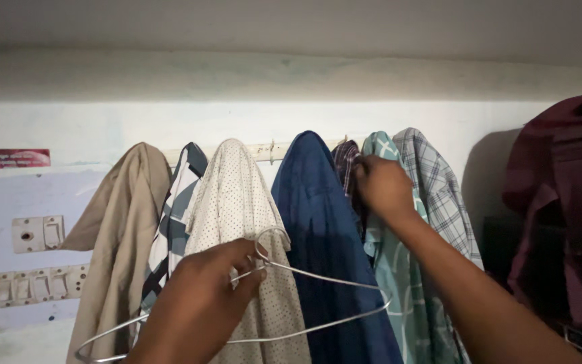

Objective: The person picks up a wire hanger and a plaid shirt from a bed. They then place the shirt onto the hanger, adjusting the collar and sleeves to fit properly. The person continues to smooth and arrange the shirt on the hanger.

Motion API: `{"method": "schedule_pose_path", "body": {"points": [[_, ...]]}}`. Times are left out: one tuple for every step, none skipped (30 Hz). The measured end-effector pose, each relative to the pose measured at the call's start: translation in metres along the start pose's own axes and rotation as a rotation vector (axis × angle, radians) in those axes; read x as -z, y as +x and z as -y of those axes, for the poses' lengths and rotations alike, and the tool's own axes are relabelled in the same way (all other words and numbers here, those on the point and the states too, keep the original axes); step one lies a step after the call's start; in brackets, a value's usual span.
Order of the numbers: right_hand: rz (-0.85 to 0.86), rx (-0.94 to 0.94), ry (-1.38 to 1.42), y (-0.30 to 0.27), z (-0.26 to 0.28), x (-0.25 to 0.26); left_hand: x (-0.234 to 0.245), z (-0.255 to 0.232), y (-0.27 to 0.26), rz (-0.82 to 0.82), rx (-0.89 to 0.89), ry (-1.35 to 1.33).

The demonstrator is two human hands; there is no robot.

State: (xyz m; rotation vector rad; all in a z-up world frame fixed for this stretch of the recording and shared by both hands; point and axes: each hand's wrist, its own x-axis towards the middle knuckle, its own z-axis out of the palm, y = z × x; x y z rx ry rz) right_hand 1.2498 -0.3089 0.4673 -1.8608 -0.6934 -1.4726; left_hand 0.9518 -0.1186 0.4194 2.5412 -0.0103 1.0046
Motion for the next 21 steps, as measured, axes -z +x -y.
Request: {"method": "schedule_pose_path", "body": {"points": [[0.011,-0.028,0.003,-0.003,0.004,0.005,0.001,0.001,-0.001,0.010,0.042,-0.019],[0.022,-0.054,0.005,-0.006,0.007,0.012,0.002,0.002,-0.003,0.020,0.085,-0.040],[0.034,-0.081,0.007,-0.010,0.011,0.018,0.004,0.002,-0.005,0.030,0.127,-0.060],[0.006,-0.052,0.013,-0.013,0.015,0.024,0.005,0.002,-0.006,0.013,0.109,-0.085],[-0.022,-0.023,0.020,-0.019,0.018,0.032,0.007,0.001,-0.008,-0.005,0.091,-0.109],[-0.051,0.004,0.026,-0.024,0.021,0.039,0.008,0.000,-0.009,-0.021,0.071,-0.132],[-0.039,-0.014,0.033,-0.030,0.024,0.046,0.010,0.000,-0.010,-0.006,0.095,-0.112],[-0.028,-0.034,0.039,-0.035,0.025,0.053,0.012,-0.001,-0.011,0.011,0.117,-0.091],[-0.017,-0.053,0.045,-0.040,0.026,0.058,0.013,-0.001,-0.011,0.027,0.139,-0.071],[-0.046,-0.035,0.062,-0.045,0.027,0.064,0.014,-0.001,-0.012,-0.014,0.082,-0.058],[-0.074,-0.018,0.079,-0.048,0.028,0.069,0.015,0.001,-0.013,-0.055,0.023,-0.045],[-0.107,-0.001,0.093,-0.052,0.028,0.074,0.016,0.002,-0.012,-0.094,-0.040,-0.032],[-0.130,0.028,0.116,-0.055,0.028,0.080,0.016,0.005,-0.013,-0.066,-0.016,-0.035],[-0.153,0.057,0.140,-0.057,0.028,0.086,0.016,0.009,-0.013,-0.038,0.007,-0.036],[-0.176,0.087,0.164,-0.059,0.029,0.092,0.016,0.013,-0.014,-0.010,0.029,-0.035],[-0.178,0.073,0.206,-0.060,0.030,0.098,0.016,0.018,-0.015,-0.004,0.002,-0.043],[-0.179,0.059,0.248,-0.062,0.032,0.105,0.016,0.023,-0.016,0.002,-0.026,-0.050],[-0.177,0.040,0.294,-0.066,0.035,0.111,0.016,0.029,-0.018,0.010,-0.049,-0.055],[-0.191,0.061,0.318,-0.067,0.039,0.116,0.016,0.035,-0.018,0.017,-0.076,-0.058],[-0.205,0.079,0.344,-0.071,0.044,0.120,0.017,0.041,-0.019,0.026,-0.102,-0.060],[-0.219,0.097,0.370,-0.074,0.051,0.123,0.018,0.047,-0.020,0.035,-0.128,-0.062]]}}
